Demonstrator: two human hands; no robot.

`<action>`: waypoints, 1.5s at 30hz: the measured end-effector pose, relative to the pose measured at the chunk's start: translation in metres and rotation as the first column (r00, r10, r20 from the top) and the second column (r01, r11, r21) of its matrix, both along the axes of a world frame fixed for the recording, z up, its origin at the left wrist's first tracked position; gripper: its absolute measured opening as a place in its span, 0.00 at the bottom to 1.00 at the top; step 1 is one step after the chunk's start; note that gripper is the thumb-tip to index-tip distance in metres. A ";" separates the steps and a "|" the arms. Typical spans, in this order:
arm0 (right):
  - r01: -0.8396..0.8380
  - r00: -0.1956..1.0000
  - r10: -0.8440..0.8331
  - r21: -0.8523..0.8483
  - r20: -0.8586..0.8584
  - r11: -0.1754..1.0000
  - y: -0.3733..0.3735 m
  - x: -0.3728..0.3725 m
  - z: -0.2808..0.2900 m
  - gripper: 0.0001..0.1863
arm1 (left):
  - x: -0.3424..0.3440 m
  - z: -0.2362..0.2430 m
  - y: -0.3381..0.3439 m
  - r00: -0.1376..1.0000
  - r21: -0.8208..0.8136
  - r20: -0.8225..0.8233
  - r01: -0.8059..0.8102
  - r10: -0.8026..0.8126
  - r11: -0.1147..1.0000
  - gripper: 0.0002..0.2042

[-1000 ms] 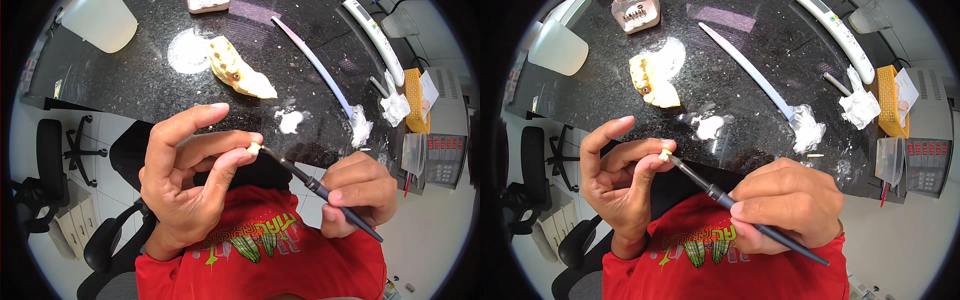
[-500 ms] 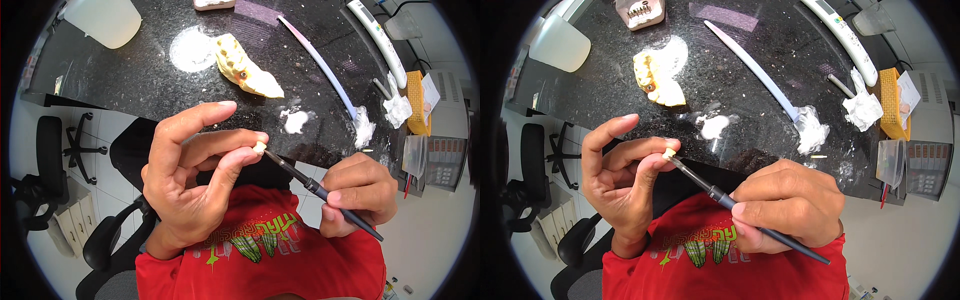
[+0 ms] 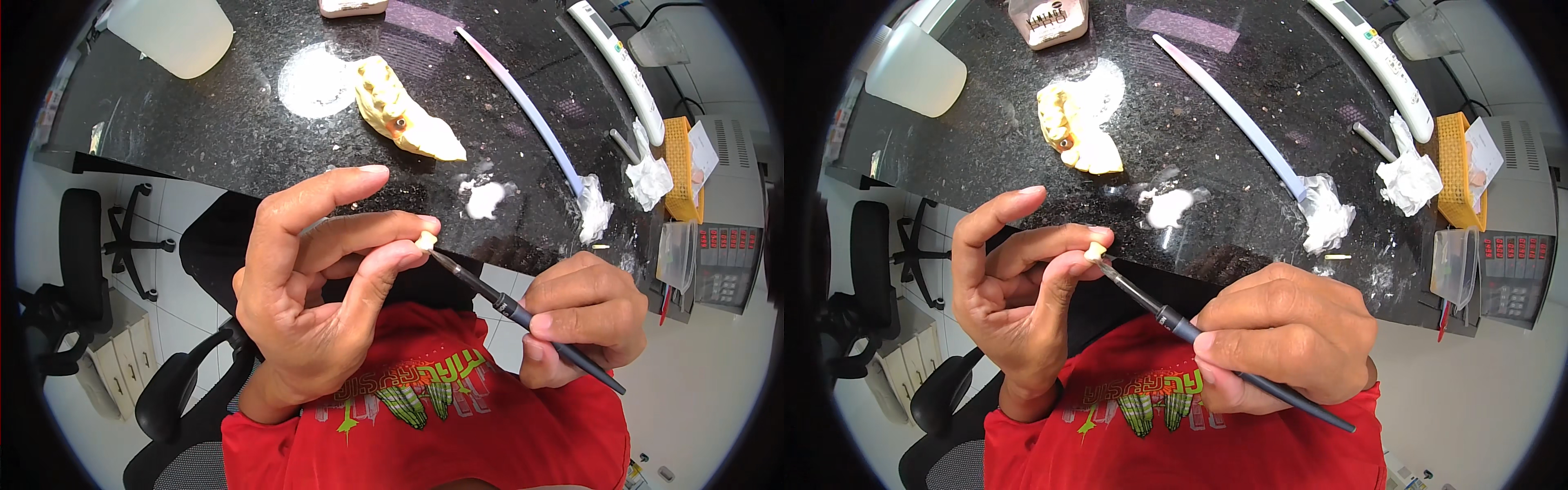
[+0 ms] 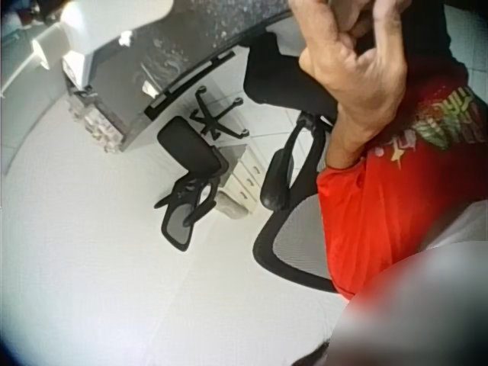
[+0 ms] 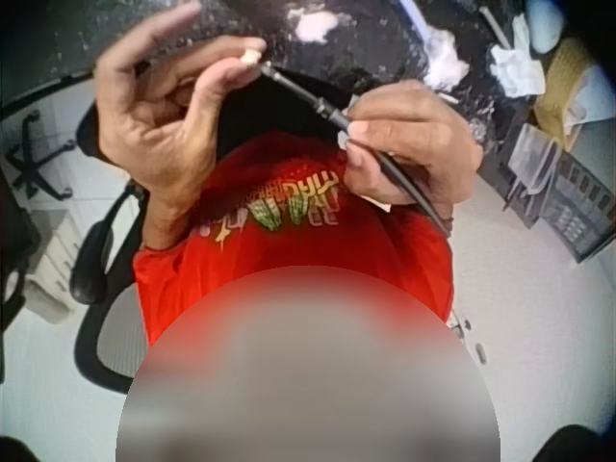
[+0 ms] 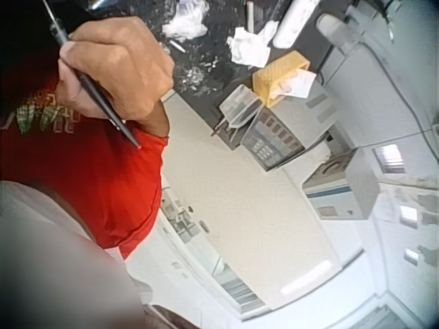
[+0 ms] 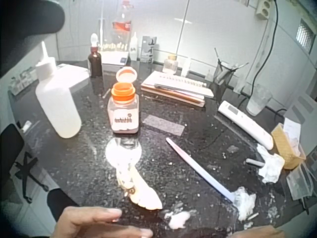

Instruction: Applying and layering porcelain material onto a dental crown using a fine brush in a laboratory setting.

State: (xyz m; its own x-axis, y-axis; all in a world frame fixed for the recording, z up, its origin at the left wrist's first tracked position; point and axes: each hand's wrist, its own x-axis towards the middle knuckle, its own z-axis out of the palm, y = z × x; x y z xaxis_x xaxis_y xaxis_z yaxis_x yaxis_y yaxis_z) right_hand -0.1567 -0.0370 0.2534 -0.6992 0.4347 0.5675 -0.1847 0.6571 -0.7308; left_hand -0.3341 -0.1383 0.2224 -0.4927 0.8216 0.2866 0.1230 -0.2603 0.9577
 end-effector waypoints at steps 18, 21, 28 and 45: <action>0.024 0.999 -0.023 0.034 -0.023 0.999 0.002 -0.002 -0.001 0.12 | -0.002 -0.001 -0.001 0.999 0.007 -0.025 0.026 -0.026 1.000 0.21; 0.004 1.000 -0.004 0.025 -0.002 1.000 0.002 -0.001 0.001 0.13 | -0.003 -0.001 -0.001 0.998 0.006 -0.048 0.028 -0.028 1.000 0.21; -0.003 1.000 0.003 0.014 0.005 1.000 0.002 -0.002 0.001 0.13 | -0.004 -0.003 -0.001 0.995 0.018 -0.093 0.034 -0.032 0.999 0.22; 0.024 1.000 -0.024 0.019 -0.006 1.000 0.002 -0.003 0.002 0.12 | -0.004 -0.002 -0.001 0.995 0.015 -0.093 0.036 -0.035 0.999 0.22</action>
State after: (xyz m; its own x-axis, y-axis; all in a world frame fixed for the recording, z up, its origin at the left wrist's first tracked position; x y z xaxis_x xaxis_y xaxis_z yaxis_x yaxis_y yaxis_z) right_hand -0.1595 -0.0350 0.2553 -0.6853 0.4402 0.5802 -0.1731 0.6754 -0.7169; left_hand -0.3380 -0.1394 0.2199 -0.4339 0.8329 0.3435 0.2017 -0.2819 0.9380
